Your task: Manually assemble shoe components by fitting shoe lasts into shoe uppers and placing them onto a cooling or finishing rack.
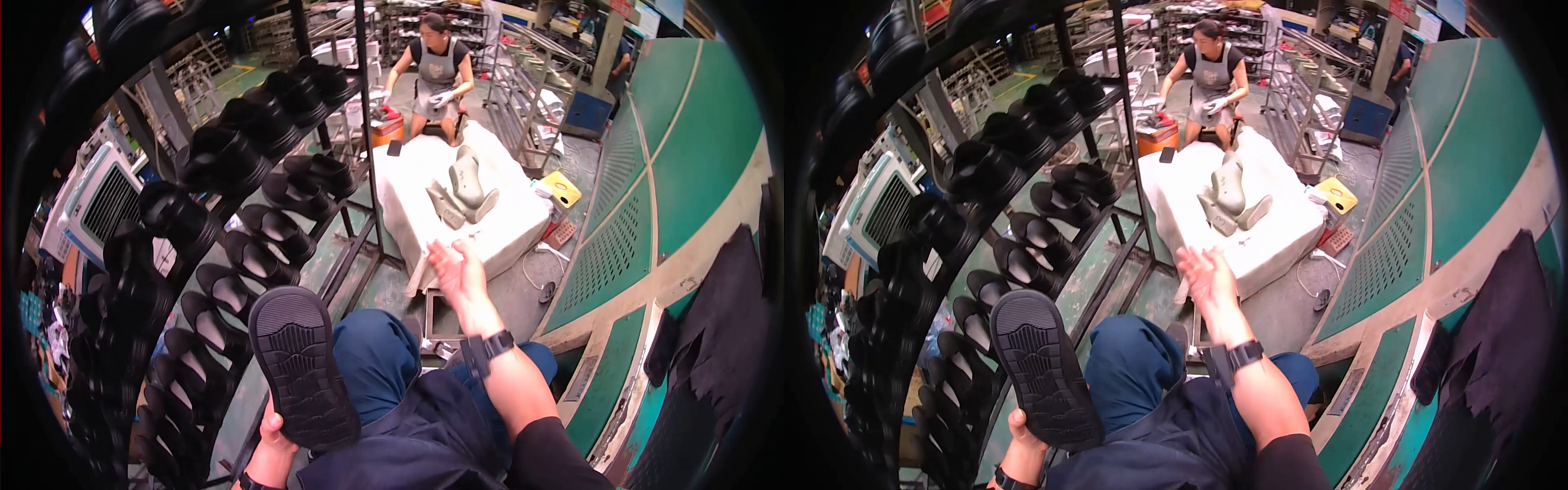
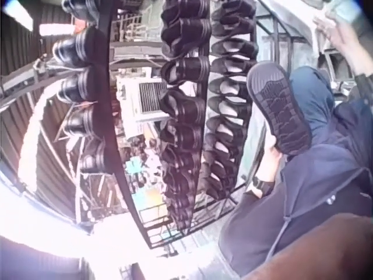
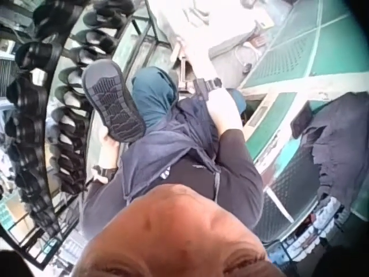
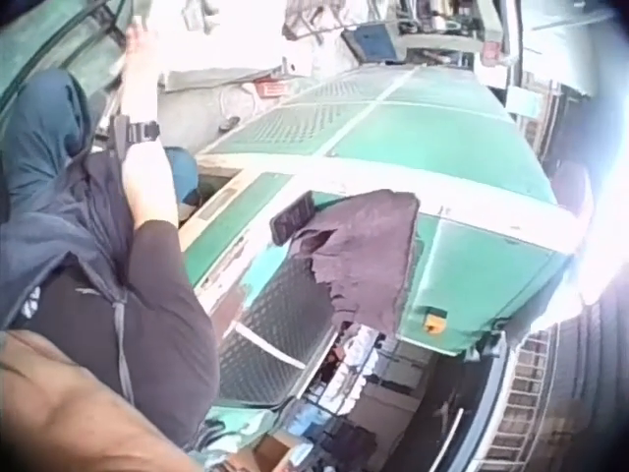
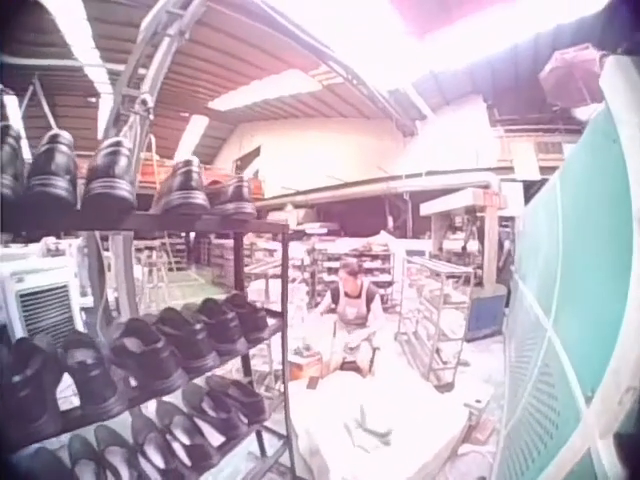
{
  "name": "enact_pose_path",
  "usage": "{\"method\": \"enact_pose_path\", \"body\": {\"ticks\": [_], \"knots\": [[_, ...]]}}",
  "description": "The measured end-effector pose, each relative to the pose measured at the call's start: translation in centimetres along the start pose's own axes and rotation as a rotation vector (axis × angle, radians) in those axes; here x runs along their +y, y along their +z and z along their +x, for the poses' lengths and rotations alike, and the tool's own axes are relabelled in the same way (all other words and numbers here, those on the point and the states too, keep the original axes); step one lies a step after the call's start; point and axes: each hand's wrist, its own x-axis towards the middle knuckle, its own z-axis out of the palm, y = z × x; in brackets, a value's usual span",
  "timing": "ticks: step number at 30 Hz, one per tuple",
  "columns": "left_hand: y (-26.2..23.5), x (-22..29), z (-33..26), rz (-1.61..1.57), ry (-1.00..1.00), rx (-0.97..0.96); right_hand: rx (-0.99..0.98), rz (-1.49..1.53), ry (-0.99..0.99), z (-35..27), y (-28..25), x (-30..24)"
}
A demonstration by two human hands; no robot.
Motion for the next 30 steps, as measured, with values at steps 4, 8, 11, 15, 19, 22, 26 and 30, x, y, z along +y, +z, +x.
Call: {"method": "enact_pose_path", "body": {"ticks": [4, 8, 11, 15, 19, 22, 26, 30], "knots": [[3.3, 2.0, 0.1, 0.34, 0.339, 0.047, -0.47, -0.309, 0.535, -9.8, 5.0, 3.5], [3.5, 5.3, 2.3, 1.247, 0.57, -0.143, -0.604, -0.075, 0.761, -14.8, 7.0, 3.7], [7.7, 6.6, 3.1, 1.87, 0.686, -0.278, -0.52, -0.161, 0.649, -16.7, 7.1, 4.1], [8.3, 2.7, 1.2, 1.456, 0.055, -0.277, -0.449, -0.462, 0.434, -20.5, 7.6, 7.8], [6.0, 3.0, -2.4, 1.158, 0.019, -0.105, -0.664, -0.556, 0.6, -21.5, 7.0, 8.7], [4.3, 5.0, -6.1, 0.814, -0.049, 0.22, -0.745, -0.76, 0.646, -20.6, 5.7, 7.8], [-2.3, 6.4, -11.8, 0.478, -0.008, 0.694, -0.681, -1.089, 0.484, -18.3, 4.3, 6.0], [-10.6, 10.8, -22.1, 1.145, -0.756, 0.966, -0.573, -1.259, 0.353, -16.5, 3.0, 4.7]]}}
